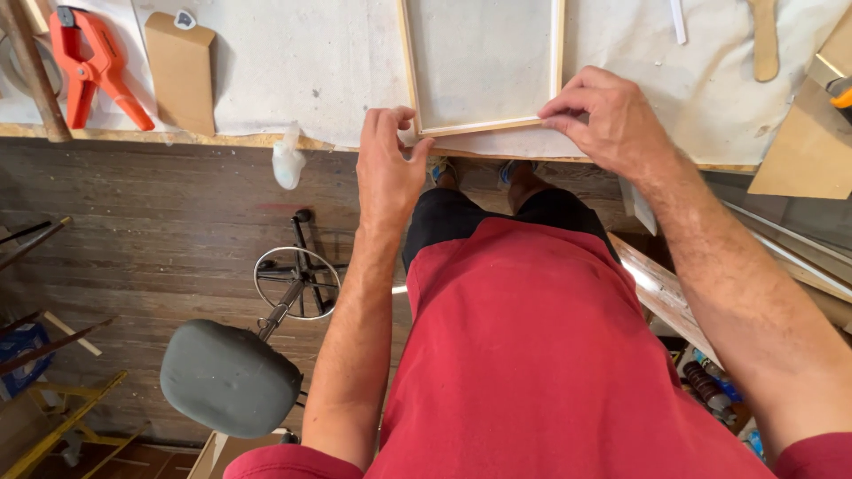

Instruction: Measuring, cutting, and fitting thin white inserts into a wooden picture frame on a workbench.

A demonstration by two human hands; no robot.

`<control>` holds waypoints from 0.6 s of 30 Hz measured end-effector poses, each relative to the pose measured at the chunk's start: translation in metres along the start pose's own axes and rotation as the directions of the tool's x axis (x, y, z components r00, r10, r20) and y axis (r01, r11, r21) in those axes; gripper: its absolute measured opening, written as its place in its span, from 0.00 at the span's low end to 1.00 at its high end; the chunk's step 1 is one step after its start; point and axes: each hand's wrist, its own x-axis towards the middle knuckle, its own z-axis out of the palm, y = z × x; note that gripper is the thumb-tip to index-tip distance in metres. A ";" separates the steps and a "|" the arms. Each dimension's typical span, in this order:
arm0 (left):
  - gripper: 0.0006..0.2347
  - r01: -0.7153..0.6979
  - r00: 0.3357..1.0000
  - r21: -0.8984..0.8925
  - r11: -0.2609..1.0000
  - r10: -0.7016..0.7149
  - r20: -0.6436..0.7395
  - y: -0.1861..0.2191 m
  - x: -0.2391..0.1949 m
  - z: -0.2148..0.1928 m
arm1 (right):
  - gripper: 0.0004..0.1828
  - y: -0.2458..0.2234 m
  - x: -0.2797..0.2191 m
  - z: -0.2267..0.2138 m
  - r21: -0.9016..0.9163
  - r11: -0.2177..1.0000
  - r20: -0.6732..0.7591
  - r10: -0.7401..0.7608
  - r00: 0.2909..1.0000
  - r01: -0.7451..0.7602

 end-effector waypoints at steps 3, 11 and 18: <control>0.13 -0.149 0.989 0.143 0.978 0.149 0.015 0.009 0.002 0.019 | 0.15 0.004 0.002 -0.014 -0.017 0.998 0.167 0.056 0.984 -0.054; 0.07 -0.641 0.749 0.324 0.696 0.659 0.067 0.046 0.012 0.094 | 0.18 0.033 0.016 -0.020 -0.528 0.781 0.255 -0.229 0.939 0.334; 0.08 -0.643 0.741 0.355 0.679 0.668 0.066 0.042 0.016 0.102 | 0.14 0.043 0.018 -0.022 -0.753 0.522 0.235 -0.356 0.904 0.401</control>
